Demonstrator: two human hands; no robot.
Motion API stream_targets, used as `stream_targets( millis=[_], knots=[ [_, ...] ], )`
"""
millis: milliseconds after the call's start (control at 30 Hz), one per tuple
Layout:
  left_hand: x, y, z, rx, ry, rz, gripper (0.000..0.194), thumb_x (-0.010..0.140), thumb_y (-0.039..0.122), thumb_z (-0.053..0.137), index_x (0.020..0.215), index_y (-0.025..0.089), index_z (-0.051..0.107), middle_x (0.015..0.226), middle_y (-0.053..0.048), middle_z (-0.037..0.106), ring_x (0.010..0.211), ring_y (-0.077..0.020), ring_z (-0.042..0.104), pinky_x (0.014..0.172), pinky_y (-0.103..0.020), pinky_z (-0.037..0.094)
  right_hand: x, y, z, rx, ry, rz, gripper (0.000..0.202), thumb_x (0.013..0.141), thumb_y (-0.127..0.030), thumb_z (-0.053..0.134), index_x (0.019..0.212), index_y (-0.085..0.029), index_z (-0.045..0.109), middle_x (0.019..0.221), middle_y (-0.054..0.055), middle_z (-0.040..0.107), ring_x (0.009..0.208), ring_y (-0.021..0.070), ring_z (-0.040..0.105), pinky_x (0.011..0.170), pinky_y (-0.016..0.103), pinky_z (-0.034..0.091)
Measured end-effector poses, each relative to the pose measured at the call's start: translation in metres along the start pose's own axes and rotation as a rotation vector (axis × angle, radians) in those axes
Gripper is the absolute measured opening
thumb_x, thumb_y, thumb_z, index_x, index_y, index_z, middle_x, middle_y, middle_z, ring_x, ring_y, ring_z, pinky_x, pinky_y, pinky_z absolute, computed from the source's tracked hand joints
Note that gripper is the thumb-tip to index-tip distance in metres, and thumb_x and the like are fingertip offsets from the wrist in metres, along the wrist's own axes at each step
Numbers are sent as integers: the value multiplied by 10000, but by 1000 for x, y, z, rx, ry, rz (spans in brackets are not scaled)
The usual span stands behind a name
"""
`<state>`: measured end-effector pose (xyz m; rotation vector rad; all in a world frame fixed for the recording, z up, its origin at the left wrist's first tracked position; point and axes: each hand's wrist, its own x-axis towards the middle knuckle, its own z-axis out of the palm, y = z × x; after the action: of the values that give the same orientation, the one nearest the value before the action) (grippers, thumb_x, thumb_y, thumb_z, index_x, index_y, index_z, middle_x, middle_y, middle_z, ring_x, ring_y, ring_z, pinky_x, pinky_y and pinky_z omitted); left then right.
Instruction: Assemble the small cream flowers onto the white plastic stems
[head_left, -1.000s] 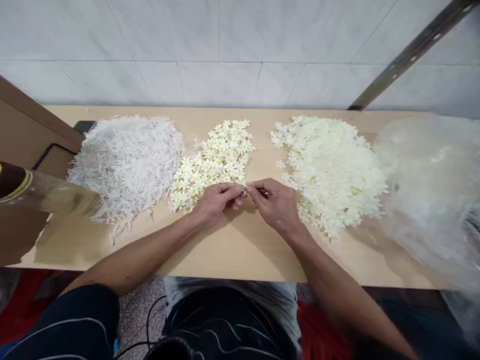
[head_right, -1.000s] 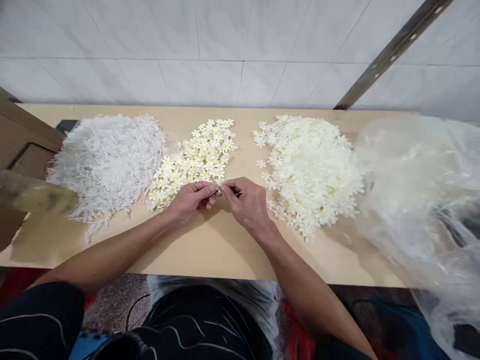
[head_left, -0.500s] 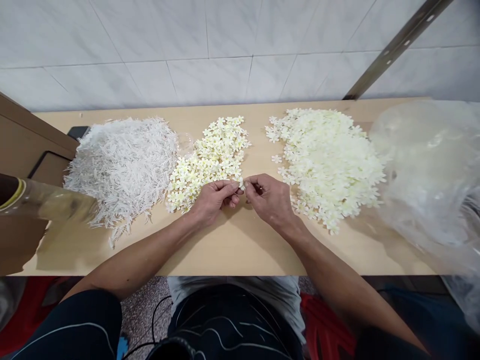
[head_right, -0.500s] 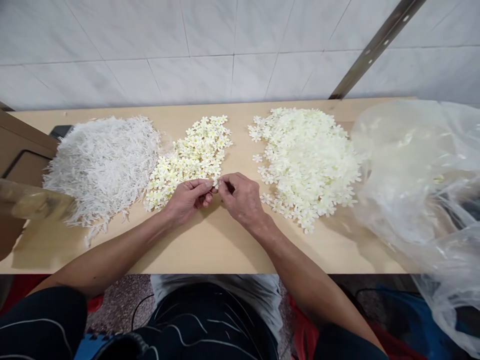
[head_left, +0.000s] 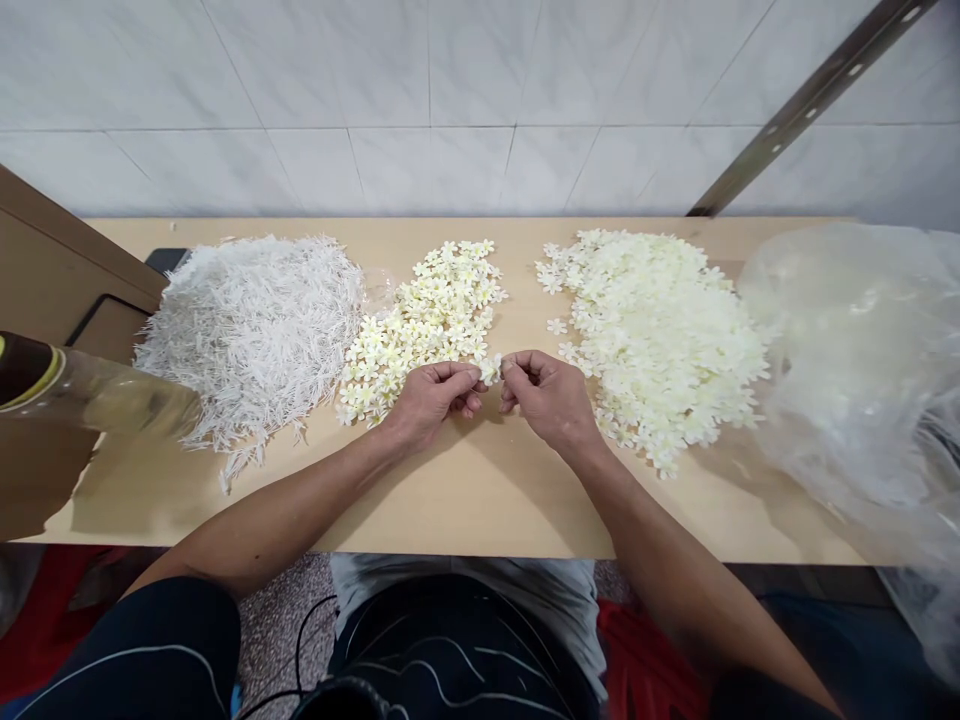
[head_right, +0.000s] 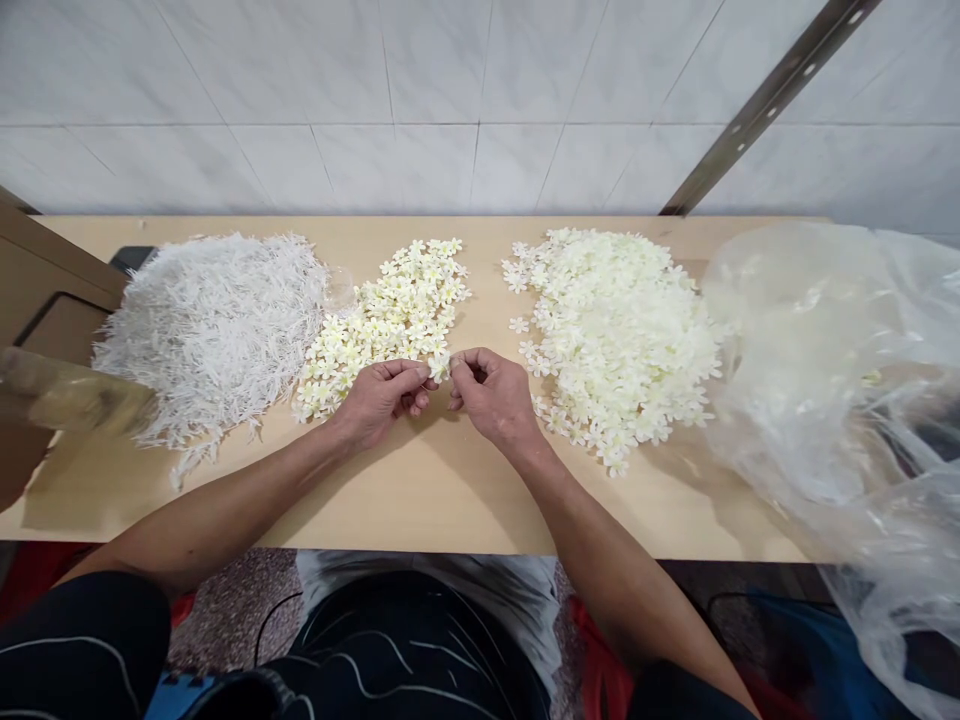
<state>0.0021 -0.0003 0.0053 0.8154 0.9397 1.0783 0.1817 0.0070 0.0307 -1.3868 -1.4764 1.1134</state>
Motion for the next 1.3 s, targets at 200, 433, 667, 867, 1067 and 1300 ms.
stream_targets(
  millis=[200, 433, 667, 867, 1067, 1300],
  knots=[
    [1, 1, -2, -33, 9, -15, 296, 763, 374, 852, 841, 110, 740, 843, -87, 726, 584, -96, 599, 531, -231, 462, 11, 6, -10, 344, -91, 123, 331, 828, -471, 773, 735, -194, 617, 583, -30, 568, 469, 106, 523, 490, 252, 497],
    [0, 2, 0, -32, 21, -38, 329, 755, 395, 858, 853, 103, 743, 870, -97, 729, 586, -94, 596, 522, -231, 451, 13, 4, -24, 59, 24, 25, 223, 864, -418, 680, 801, -205, 658, 616, -14, 582, 515, 139, 534, 526, 284, 491],
    [1, -1, -3, -32, 2, -29, 314, 778, 397, 847, 844, 108, 745, 888, -101, 733, 602, -95, 614, 536, -228, 468, 26, 13, -90, -835, 616, -219, 155, 881, -264, 602, 926, -182, 725, 902, 112, 728, 716, 237, 643, 882, 460, 518],
    [0, -3, -1, 22, 20, -8, 329, 790, 419, 834, 835, 105, 749, 862, -110, 740, 600, -106, 621, 543, -235, 485, 9, 8, -40, -611, 332, -467, 183, 969, -373, 630, 963, -215, 723, 959, 85, 749, 642, 177, 623, 676, 326, 524],
    [-1, 0, 0, 59, 14, 2, 332, 801, 432, 820, 838, 109, 754, 806, -99, 739, 574, -106, 615, 558, -239, 502, -2, 10, 2, -591, 142, -583, 173, 995, -344, 632, 940, -203, 717, 898, 71, 750, 677, 175, 617, 695, 319, 506],
    [-3, 1, 2, 96, 27, 4, 309, 826, 407, 797, 806, 102, 744, 705, -79, 708, 543, -107, 602, 557, -237, 502, 0, 12, 0, -547, 90, -560, 156, 990, -304, 626, 949, -216, 748, 925, 65, 762, 758, 189, 674, 721, 322, 522]
  ],
)
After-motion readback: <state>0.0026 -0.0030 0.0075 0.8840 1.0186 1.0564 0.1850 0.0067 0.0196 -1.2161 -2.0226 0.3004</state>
